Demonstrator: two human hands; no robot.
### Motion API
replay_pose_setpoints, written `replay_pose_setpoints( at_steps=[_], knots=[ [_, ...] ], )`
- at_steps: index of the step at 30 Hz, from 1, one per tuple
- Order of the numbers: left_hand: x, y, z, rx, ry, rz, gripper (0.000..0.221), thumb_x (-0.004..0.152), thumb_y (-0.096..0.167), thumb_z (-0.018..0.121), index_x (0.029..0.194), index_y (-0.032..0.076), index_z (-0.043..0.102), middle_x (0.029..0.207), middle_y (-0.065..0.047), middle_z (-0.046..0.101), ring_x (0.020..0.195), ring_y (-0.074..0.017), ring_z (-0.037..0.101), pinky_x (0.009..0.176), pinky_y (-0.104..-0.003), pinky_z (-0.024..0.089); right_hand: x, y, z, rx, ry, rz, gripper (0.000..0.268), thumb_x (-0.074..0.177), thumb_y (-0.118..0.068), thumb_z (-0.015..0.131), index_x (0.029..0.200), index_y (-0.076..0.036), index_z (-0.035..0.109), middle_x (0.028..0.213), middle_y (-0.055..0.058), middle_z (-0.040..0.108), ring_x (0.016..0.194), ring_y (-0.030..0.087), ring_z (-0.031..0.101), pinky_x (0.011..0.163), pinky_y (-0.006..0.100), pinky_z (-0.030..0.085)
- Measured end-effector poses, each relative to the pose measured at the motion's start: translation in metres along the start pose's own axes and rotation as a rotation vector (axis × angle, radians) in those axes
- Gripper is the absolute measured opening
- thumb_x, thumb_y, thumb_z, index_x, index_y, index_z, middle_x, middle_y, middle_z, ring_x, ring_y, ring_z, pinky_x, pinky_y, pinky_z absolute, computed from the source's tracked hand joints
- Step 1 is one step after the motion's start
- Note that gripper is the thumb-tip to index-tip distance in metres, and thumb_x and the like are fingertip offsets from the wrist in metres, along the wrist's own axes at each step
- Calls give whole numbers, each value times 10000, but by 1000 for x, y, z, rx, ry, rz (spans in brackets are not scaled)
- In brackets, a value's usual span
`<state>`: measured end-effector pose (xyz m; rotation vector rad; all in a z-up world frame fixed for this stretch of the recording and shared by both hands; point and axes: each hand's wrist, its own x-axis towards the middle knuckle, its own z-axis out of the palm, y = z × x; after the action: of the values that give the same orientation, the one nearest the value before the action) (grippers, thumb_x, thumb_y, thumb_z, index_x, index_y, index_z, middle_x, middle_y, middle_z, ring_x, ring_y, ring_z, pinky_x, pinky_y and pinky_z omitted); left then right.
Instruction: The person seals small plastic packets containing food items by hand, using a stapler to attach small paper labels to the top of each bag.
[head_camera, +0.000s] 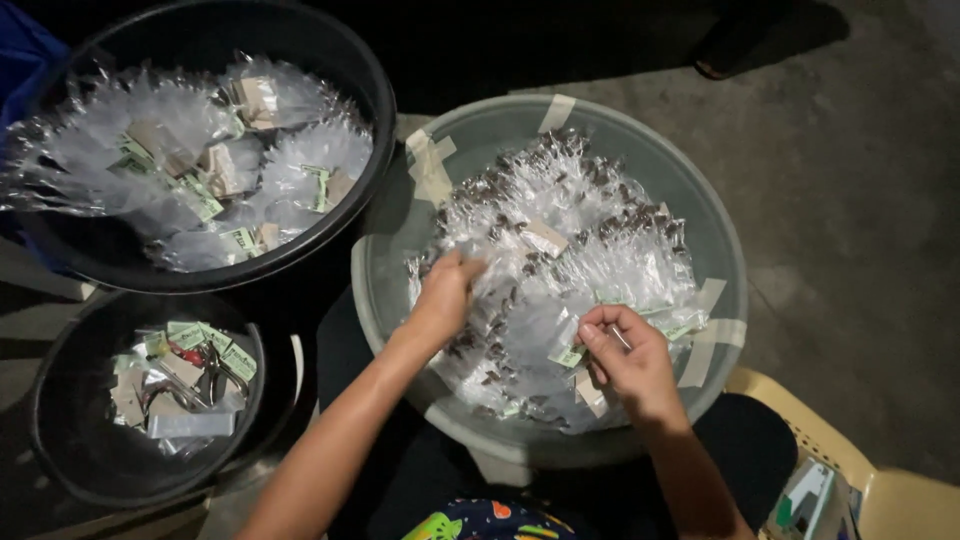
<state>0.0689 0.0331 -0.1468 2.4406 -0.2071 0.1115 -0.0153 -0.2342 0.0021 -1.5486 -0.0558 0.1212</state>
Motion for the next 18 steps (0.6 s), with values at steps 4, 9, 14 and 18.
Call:
replay_pose_setpoints(
  at_steps=[4, 9, 14, 18],
  knots=[
    [-5, 68, -95, -135, 81, -93, 447, 910, 90, 544, 1345, 171, 484, 1146, -265, 615, 1103, -449, 622, 962, -536, 510, -1, 3, -3, 26, 6, 9, 155, 953, -29, 668, 1032, 103, 649, 763, 214, 664, 356, 133, 477, 353, 276, 404],
    [-13, 104, -143, -264, 185, -267, 700, 919, 103, 583, 1569, 162, 329, 1250, -344, 635, 1128, -507, 626, 991, -594, 494, 4, 8, -1, -12, 5, 44, 148, 954, -25, 667, 1048, 87, 651, 785, 197, 664, 396, 132, 496, 385, 273, 418],
    [-10, 56, -80, -338, 135, -268, 460, 871, 153, 693, 1313, 255, 619, 846, -86, 751, 877, -300, 747, 820, -438, 572, 6, -9, 13, -127, 26, 19, 157, 945, -57, 706, 1053, 55, 679, 844, 157, 673, 579, 141, 546, 554, 318, 513],
    [-16, 73, -64, -443, 108, -199, 279, 873, 140, 669, 1128, 204, 763, 842, -66, 785, 826, -252, 763, 759, -358, 599, 5, -4, 23, -313, 17, -114, 119, 946, -97, 720, 1044, -30, 720, 902, 97, 719, 808, 157, 647, 749, 359, 606]
  ],
)
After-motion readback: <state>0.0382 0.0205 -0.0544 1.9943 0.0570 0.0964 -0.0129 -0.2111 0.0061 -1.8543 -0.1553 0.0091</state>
